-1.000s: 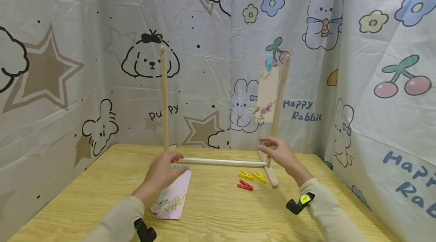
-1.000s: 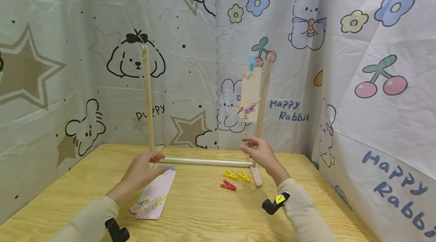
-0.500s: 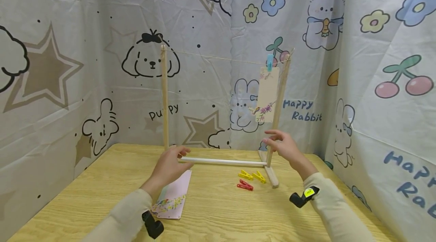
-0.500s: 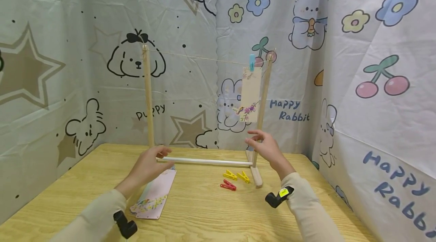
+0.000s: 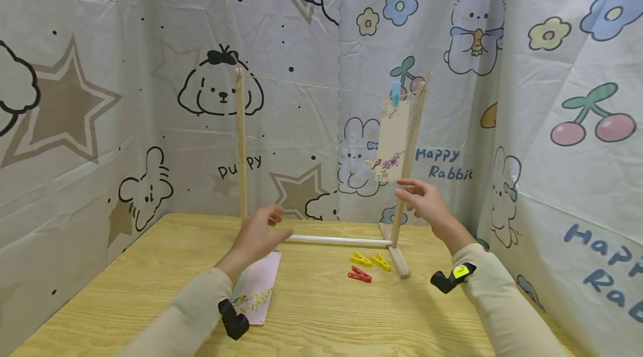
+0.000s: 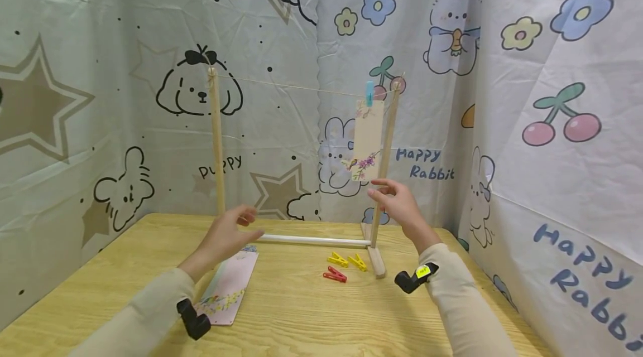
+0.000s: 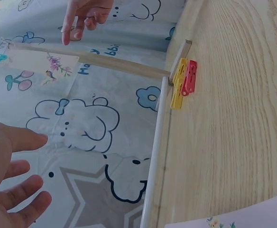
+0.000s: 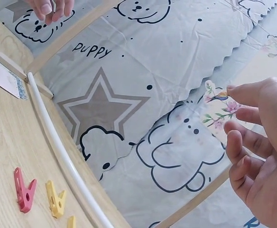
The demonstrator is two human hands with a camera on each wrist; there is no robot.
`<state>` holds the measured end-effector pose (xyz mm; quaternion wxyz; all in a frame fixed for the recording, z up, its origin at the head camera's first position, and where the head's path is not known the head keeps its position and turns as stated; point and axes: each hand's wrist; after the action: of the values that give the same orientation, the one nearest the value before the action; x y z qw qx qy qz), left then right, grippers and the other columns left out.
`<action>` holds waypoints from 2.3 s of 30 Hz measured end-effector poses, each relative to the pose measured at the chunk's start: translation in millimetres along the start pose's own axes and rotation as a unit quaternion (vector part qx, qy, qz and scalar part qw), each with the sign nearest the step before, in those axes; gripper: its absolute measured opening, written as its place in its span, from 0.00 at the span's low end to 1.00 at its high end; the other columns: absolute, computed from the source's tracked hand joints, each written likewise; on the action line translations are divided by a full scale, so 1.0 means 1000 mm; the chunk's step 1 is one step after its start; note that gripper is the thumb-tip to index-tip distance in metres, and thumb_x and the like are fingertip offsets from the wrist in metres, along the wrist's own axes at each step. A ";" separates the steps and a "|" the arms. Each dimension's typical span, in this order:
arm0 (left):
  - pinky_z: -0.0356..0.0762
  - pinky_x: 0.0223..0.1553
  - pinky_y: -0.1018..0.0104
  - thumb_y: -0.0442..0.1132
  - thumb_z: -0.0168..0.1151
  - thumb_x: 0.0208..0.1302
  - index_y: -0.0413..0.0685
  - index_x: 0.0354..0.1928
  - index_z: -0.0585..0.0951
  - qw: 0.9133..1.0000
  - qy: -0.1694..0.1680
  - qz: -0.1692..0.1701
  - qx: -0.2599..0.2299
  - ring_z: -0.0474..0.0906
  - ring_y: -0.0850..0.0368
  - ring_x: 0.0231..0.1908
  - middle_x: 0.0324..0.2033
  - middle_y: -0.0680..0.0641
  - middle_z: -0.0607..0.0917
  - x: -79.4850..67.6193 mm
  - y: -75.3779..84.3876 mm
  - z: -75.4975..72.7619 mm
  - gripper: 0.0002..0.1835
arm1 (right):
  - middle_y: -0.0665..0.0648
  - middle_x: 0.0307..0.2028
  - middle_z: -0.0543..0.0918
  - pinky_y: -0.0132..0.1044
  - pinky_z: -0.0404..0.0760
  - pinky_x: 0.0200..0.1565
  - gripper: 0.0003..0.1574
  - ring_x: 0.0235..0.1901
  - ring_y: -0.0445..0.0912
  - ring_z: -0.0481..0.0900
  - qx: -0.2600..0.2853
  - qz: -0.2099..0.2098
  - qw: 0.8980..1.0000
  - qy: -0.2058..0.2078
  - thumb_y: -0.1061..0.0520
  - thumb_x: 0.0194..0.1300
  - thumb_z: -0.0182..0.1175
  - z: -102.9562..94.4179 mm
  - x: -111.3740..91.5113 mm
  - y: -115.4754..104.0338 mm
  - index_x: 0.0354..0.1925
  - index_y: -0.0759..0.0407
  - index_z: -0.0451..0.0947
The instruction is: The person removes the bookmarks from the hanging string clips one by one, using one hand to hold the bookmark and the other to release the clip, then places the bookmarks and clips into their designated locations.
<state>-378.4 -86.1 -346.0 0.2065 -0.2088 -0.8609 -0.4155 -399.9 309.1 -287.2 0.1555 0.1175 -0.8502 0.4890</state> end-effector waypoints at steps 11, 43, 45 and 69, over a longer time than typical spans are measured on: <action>0.78 0.53 0.46 0.39 0.73 0.65 0.42 0.60 0.80 0.999 -0.017 0.011 -0.028 0.79 0.44 0.52 0.48 0.44 0.84 0.015 0.008 0.003 0.23 | 0.65 0.55 0.79 0.35 0.74 0.32 0.34 0.33 0.45 0.75 0.002 -0.011 1.000 0.010 0.44 0.77 0.60 -0.012 0.008 -0.010 0.71 0.62 0.71; 0.77 0.55 0.47 0.40 0.74 0.66 0.42 0.64 0.78 0.998 -0.028 0.018 -0.054 0.79 0.42 0.53 0.49 0.43 0.84 0.056 0.030 0.028 0.27 | 0.70 0.57 0.76 0.30 0.73 0.28 0.35 0.30 0.41 0.74 0.064 -0.044 0.997 0.022 0.44 0.78 0.59 -0.037 0.030 -0.043 0.71 0.65 0.70; 0.77 0.55 0.46 0.41 0.73 0.67 0.42 0.64 0.78 0.998 -0.029 0.019 -0.052 0.80 0.42 0.53 0.49 0.43 0.84 0.059 0.031 0.032 0.26 | 0.71 0.58 0.75 0.30 0.73 0.28 0.36 0.30 0.41 0.73 0.068 -0.044 0.997 0.019 0.43 0.78 0.59 -0.038 0.031 -0.044 0.71 0.65 0.70; 0.79 0.54 0.51 0.41 0.75 0.65 0.42 0.64 0.77 0.999 -0.040 0.033 -0.007 0.78 0.46 0.53 0.51 0.42 0.82 0.109 0.060 0.056 0.28 | 0.66 0.53 0.76 0.29 0.72 0.27 0.36 0.30 0.41 0.73 0.097 -0.054 0.994 0.017 0.43 0.78 0.58 -0.047 0.041 -0.065 0.71 0.66 0.69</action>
<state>-446.9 13.4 -282.4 0.1837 -0.2550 -0.8580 -0.4062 -407.5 315.4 -197.9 0.1841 0.1695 -0.7884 0.5620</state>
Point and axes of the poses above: each hand's wrist, its own x-axis towards the middle knuckle, its own z-axis out of the palm, y = z × x
